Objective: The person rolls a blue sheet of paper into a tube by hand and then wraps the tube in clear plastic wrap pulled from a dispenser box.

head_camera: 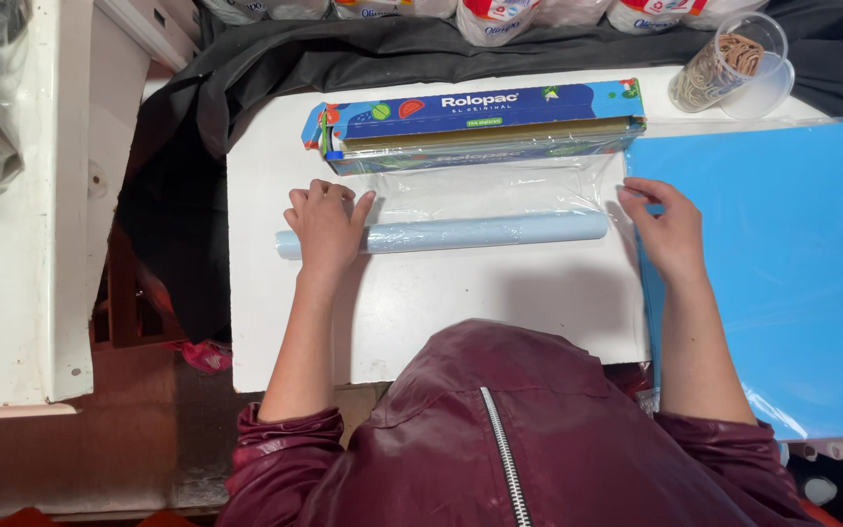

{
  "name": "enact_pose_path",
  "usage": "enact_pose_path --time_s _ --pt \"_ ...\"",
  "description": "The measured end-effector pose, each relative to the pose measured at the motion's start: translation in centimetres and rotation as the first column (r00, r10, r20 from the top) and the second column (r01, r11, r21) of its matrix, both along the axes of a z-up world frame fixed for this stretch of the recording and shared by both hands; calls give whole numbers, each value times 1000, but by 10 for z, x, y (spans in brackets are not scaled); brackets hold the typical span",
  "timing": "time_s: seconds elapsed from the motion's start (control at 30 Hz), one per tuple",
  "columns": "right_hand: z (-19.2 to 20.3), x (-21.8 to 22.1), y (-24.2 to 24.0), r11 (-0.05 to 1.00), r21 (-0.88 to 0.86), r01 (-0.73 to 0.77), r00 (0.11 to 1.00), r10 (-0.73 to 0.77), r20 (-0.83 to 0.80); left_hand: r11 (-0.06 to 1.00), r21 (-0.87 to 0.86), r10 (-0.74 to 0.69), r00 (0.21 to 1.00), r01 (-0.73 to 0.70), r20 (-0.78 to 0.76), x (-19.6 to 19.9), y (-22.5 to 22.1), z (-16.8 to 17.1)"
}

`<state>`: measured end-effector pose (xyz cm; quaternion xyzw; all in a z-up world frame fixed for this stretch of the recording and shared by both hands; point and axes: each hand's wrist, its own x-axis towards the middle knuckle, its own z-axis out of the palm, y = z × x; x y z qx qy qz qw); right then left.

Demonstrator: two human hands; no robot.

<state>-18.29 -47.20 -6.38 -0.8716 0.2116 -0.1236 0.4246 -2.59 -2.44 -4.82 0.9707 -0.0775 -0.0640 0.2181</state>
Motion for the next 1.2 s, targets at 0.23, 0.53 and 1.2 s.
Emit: enact_pose_path --time_s 0.23,0.53,1.2 --pt "31 28 29 980 -180 -86 878 -11 -478 996 -74 34 988 -46 -153 16 -1 -21" --pt "-37 27 -3 986 156 62 965 -19 -263 754 -631 -5 959 -184 -285 -14 4 28" --pt "1 -36 8 678 735 13 1000 -27 8 403 -840 60 927 -362 -371 -89 26 -5"
